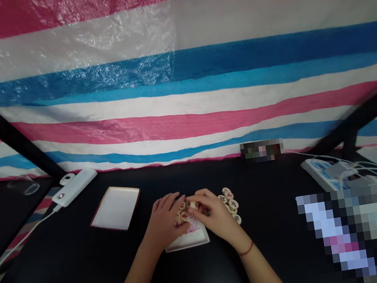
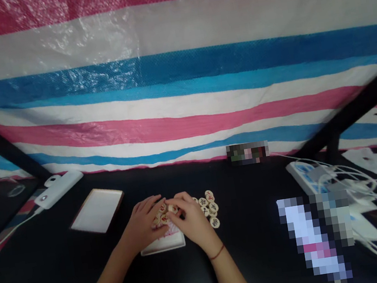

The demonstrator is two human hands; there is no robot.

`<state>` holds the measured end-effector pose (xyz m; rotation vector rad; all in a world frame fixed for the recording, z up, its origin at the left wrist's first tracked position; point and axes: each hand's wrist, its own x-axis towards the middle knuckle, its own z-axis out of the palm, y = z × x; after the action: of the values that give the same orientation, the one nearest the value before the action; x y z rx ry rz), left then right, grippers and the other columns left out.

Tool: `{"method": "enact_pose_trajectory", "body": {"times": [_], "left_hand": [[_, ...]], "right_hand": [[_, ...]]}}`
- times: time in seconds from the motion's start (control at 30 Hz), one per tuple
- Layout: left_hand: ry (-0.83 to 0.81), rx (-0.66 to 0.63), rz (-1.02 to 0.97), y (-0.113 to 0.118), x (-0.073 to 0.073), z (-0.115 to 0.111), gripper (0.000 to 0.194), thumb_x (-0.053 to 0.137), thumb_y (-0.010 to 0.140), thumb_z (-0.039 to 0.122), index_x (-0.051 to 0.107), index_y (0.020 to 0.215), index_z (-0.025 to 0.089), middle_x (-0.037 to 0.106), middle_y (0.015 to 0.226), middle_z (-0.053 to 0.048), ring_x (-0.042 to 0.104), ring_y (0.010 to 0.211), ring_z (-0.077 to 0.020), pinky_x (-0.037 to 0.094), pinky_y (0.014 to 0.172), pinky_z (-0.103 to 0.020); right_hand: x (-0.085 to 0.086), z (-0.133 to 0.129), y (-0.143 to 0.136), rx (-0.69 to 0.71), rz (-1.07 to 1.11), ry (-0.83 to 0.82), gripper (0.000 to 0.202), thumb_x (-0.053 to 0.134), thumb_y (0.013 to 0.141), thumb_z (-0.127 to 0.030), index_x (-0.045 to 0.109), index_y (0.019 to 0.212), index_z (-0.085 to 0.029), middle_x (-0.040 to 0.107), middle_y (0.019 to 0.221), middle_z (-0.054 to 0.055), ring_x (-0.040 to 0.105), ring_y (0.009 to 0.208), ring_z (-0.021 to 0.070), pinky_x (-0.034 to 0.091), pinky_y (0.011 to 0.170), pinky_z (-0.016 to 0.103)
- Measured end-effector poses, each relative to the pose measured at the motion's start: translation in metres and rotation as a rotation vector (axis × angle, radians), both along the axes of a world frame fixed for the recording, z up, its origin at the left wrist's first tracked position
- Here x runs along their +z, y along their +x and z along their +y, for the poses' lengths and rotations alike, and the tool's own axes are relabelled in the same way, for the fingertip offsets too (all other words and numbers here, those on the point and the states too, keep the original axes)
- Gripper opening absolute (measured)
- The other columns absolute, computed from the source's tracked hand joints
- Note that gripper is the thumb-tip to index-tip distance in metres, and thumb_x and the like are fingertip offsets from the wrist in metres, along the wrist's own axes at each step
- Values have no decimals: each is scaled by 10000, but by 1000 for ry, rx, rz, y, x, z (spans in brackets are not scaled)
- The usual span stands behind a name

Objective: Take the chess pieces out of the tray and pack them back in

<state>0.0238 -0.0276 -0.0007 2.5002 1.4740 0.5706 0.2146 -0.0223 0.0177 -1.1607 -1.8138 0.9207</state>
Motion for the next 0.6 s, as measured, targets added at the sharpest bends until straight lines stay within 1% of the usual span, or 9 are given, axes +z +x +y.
{"method": "enact_pose_trajectory", "body": {"times": [0.1, 0.2, 0.3, 0.43, 0.53, 0.6], "left_hand": [[-51, -8, 21, 0, -2, 1, 484, 619, 839, 352, 527, 1302, 244, 581, 1318, -76, 515, 1204, -264, 394, 990, -425], [-63, -19, 19, -1, -3, 1, 494, 618, 845, 347, 518, 1314, 232, 577, 1325, -83, 519, 1201, -265, 398, 986, -422], [-65, -26, 9, -3, -5, 1, 501, 621, 840, 330, 512, 1320, 233, 572, 1330, -85, 512, 1205, -265, 386, 998, -427], [-58, -29, -1, -3, -8, 2, 505, 620, 830, 317, 513, 1318, 244, 574, 1323, -78, 512, 1197, -264, 385, 993, -424], [-55, -26, 8, -3, -9, 2, 498, 611, 829, 305, 517, 1315, 252, 577, 1320, -76, 516, 1190, -266, 384, 987, -425], [-55, -19, 18, -2, -8, 2, 497, 622, 822, 311, 524, 1306, 254, 583, 1315, -76, 519, 1187, -270, 387, 981, -428]], "right_hand": [[2, -4, -4, 81, -140, 76, 246, 627, 795, -122, 624, 1023, -215, 607, 964, 42, 581, 844, 175, 485, 777, 317], [1, -5, -9, 93, -256, 148, 165, 642, 779, -74, 591, 866, -205, 624, 919, 33, 565, 887, 196, 452, 793, 324], [-1, -5, -12, 112, -321, 196, 146, 688, 777, -92, 594, 801, -202, 645, 917, 29, 562, 892, 196, 437, 804, 322], [-3, -3, -11, 128, -331, 217, 102, 729, 778, -151, 649, 817, -202, 668, 966, 31, 566, 893, 184, 435, 818, 316], [-3, -2, -10, 131, -364, 235, 37, 704, 814, -188, 688, 843, -204, 664, 959, 33, 561, 886, 181, 433, 822, 323], [-3, -3, -10, 131, -375, 251, 44, 663, 850, -200, 704, 860, -213, 656, 944, 32, 560, 888, 178, 432, 824, 324]]}}
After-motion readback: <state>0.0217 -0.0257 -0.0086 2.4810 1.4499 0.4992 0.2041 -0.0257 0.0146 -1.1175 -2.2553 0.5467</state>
